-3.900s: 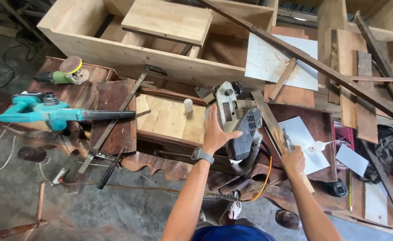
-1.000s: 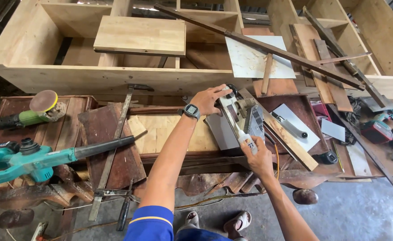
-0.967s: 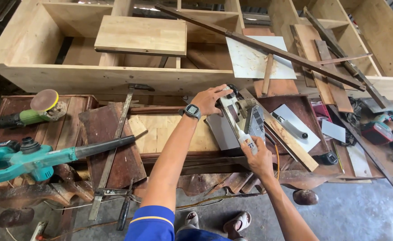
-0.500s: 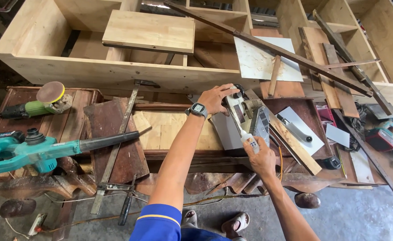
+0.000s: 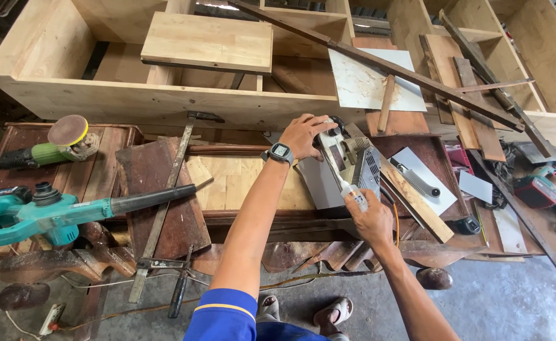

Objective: The person handles a handheld electric planer in a cluttered workshop, adjusting its settings and positioning it on a wooden workbench. They also pick up and place down a small white bottle and a metal hand plane while maneuvering the electric tool.

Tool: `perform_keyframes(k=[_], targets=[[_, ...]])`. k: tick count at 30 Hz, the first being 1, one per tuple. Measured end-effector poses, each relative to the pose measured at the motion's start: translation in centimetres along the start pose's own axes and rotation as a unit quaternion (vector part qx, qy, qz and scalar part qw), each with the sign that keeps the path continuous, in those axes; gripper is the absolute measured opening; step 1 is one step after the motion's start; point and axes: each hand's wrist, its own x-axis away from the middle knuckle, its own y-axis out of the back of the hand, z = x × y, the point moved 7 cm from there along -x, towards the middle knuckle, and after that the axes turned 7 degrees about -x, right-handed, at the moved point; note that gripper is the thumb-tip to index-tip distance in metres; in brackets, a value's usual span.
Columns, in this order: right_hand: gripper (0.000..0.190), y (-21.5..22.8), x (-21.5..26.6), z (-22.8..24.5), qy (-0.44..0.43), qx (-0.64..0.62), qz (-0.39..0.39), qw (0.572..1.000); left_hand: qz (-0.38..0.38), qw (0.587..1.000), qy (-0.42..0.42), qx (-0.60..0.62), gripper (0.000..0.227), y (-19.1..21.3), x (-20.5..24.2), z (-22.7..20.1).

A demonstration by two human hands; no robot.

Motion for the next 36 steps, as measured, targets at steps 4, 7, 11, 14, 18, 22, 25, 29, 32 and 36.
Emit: perform_keyframes(k=[4, 7, 11, 14, 18, 22, 25, 29, 32, 36], targets=[[0.045, 0.1, 0.0, 0.0, -0.003, 0.005, -0.003, 1.0, 0.005, 1.0, 0.006, 0.012, 0.1, 0.2, 0.2, -0.2], [0.044, 0.0, -0.1, 0.0, -0.003, 0.009, -0.008, 1.0, 0.011, 1.0, 0.011, 0.016, 0.1, 0.5, 0.4, -0.3], [0.043, 0.7, 0.3, 1.1, -0.019, 0.015, -0.002, 1.0, 0.016, 1.0, 0.016, 0.018, 0.1, 0.3, 0.3, -0.3], [0.044, 0.6, 0.6, 1.6, -0.014, 0.014, -0.005, 1.0, 0.018, 1.0, 0.017, 0.016, 0.1, 0.5, 0.4, -0.4], [0.044, 0.7, 0.2, 1.8, -0.009, 0.018, -0.009, 1.0, 0.022, 0.999, 0.019, 0.02, 0.1, 0.8, 0.6, -0.5], [0.046, 1.2, 0.0, 2.1, -0.015, 0.021, 0.0, 1.0, 0.02, 0.999, 0.017, 0.037, 0.099, 0.9, 0.7, -0.6], [0.046, 1.6, -0.3, 2.2, -0.015, 0.026, 0.001, 1.0, 0.02, 0.999, 0.017, 0.038, 0.1, 0.7, 0.7, -0.4], [0.046, 1.7, -0.8, 2.1, -0.007, 0.04, -0.011, 0.999, 0.02, 0.999, 0.019, 0.042, 0.101, 0.6, 0.5, -0.4], [0.047, 1.1, -1.7, 0.7, 0.001, 0.046, -0.011, 0.999, 0.02, 0.999, 0.018, 0.037, 0.1, 0.2, 0.2, -0.2], [0.046, 1.8, -1.1, 2.5, 0.0, 0.054, -0.002, 0.999, 0.021, 0.999, 0.019, 0.043, 0.101, 0.5, 0.4, -0.3]])
